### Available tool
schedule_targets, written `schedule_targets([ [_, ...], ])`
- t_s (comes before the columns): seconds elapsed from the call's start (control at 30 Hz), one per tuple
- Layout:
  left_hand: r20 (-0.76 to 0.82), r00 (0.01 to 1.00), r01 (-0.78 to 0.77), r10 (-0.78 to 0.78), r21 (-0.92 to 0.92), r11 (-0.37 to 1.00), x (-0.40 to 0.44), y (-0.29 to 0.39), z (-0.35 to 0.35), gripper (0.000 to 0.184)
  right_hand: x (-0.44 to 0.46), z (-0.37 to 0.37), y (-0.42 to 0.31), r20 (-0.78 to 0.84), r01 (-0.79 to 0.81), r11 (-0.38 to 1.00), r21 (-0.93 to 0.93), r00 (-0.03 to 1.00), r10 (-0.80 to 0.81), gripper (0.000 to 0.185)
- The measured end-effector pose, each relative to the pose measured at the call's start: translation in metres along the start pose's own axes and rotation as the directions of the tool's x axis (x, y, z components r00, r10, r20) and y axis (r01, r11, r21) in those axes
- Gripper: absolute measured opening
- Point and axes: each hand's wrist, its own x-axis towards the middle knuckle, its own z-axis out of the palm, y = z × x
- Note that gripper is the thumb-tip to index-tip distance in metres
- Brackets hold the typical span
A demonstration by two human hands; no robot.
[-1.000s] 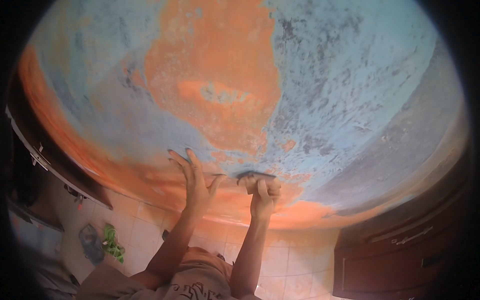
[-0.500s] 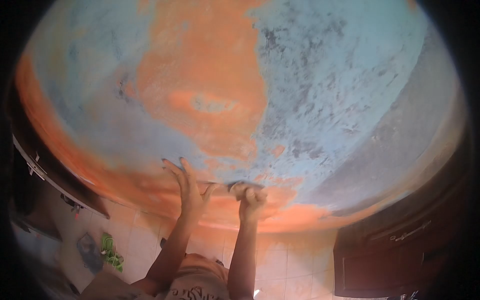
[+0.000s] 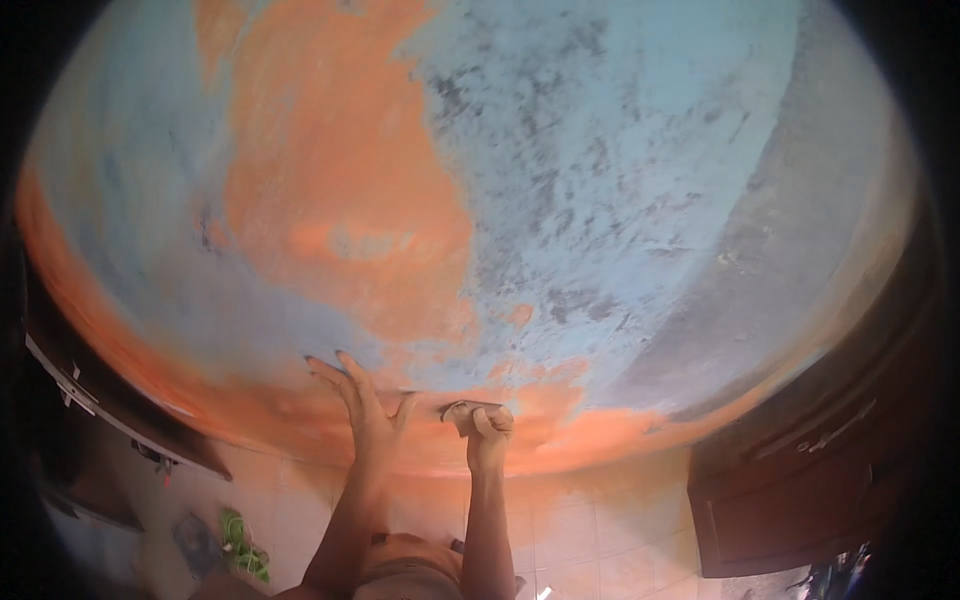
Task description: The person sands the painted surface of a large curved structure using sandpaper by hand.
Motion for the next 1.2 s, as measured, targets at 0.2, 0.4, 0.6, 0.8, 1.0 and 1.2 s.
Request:
schedule_targets([
  [0.2,0.036,0.999,0.021,-0.023,0.054,0.998,0.000,0.005,-0.004,0.117,0.021,0.020,-0.020,0.028,0.062,0.982,-0.180,0.998,-0.058,0.019],
  [0.4,0.015,1.000,0.008,-0.008,0.024,1.000,-0.001,-0.004,0.003,0.115,-0.003,-0.004,0.004,-0.031,0.019,1.000,-0.012,0.999,-0.019,0.020],
  [0.6,0.022,1.000,-0.012,0.011,0.040,0.999,0.000,0.004,-0.002,0.115,0.014,0.027,-0.017,-0.071,0.037,0.994,-0.104,0.996,-0.044,0.017],
  [0.8,0.033,0.999,0.029,-0.029,0.026,0.999,0.000,0.001,0.001,0.116,0.012,0.036,-0.027,-0.039,0.022,1.000,-0.021,0.999,-0.023,0.016],
  [1.0,0.021,0.999,0.041,-0.042,0.039,0.998,-0.001,0.005,0.002,0.117,0.016,0.021,-0.014,0.017,0.075,0.985,-0.152,0.997,-0.073,0.012],
  [1.2,0.021,1.000,0.015,-0.015,0.030,0.999,0.001,0.009,0.000,0.117,0.011,0.041,-0.030,-0.089,-0.028,0.998,-0.057,0.996,0.023,0.015],
])
